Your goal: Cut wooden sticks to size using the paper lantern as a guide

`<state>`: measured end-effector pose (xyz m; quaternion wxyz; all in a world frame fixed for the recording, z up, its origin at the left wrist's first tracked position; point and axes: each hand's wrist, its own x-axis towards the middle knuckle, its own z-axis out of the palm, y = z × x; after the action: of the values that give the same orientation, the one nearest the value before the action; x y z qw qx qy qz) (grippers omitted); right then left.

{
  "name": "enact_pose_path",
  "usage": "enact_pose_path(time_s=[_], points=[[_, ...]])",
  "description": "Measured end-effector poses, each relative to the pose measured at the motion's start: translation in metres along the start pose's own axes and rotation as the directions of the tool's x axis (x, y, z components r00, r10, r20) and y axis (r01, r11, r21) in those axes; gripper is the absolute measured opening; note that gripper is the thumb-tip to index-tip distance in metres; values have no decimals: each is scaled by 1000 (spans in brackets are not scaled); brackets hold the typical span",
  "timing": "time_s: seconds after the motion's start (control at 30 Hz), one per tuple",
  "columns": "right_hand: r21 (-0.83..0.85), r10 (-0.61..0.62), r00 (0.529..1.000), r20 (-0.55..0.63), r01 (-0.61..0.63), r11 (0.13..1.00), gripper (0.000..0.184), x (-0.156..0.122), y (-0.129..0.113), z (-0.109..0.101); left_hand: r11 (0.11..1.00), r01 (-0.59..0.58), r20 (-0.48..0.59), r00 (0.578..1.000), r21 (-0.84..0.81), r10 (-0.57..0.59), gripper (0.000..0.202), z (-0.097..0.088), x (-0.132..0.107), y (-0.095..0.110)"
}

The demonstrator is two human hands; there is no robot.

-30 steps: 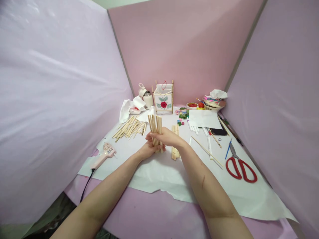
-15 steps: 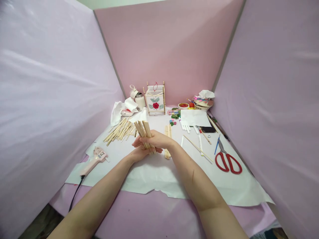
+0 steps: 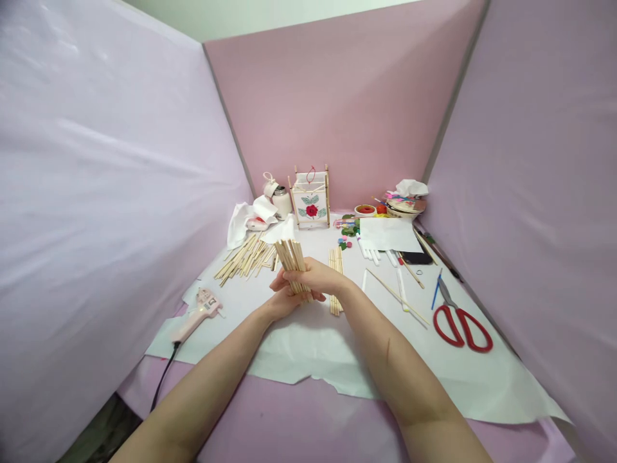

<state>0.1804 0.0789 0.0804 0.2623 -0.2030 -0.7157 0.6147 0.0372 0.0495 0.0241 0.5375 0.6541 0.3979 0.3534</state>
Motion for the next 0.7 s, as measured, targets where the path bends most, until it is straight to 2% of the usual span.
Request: enact_pose_path(time_s=[0.13, 0.2, 0.33, 0.47, 0.6, 0.7], points=[[170, -28, 995, -93, 44, 984, 29, 0, 1, 1, 999, -14, 81, 997, -31, 17, 26, -4, 2, -11], [205, -41, 990, -138, 69, 976, 30, 0, 0, 3, 998, -8, 104, 994, -63, 15, 28, -6, 3, -16], [127, -1, 986, -164, 22, 992, 21, -1, -6, 8, 994, -31, 132, 990, -102, 45, 30, -8, 3, -20], [56, 2, 983, -182, 9, 998, 19, 0, -10, 12, 997, -33, 92, 995, -64, 39, 30, -7, 3, -19], [28, -16, 986, -166, 21, 999, 19, 1, -9, 10, 999, -35, 80, 996, 19, 34, 30, -4, 0, -15], [52, -25, 989, -143, 32, 998, 21, 1, -6, 6, 988, -19, 131, 991, 150, -1, 28, -14, -1, -6]])
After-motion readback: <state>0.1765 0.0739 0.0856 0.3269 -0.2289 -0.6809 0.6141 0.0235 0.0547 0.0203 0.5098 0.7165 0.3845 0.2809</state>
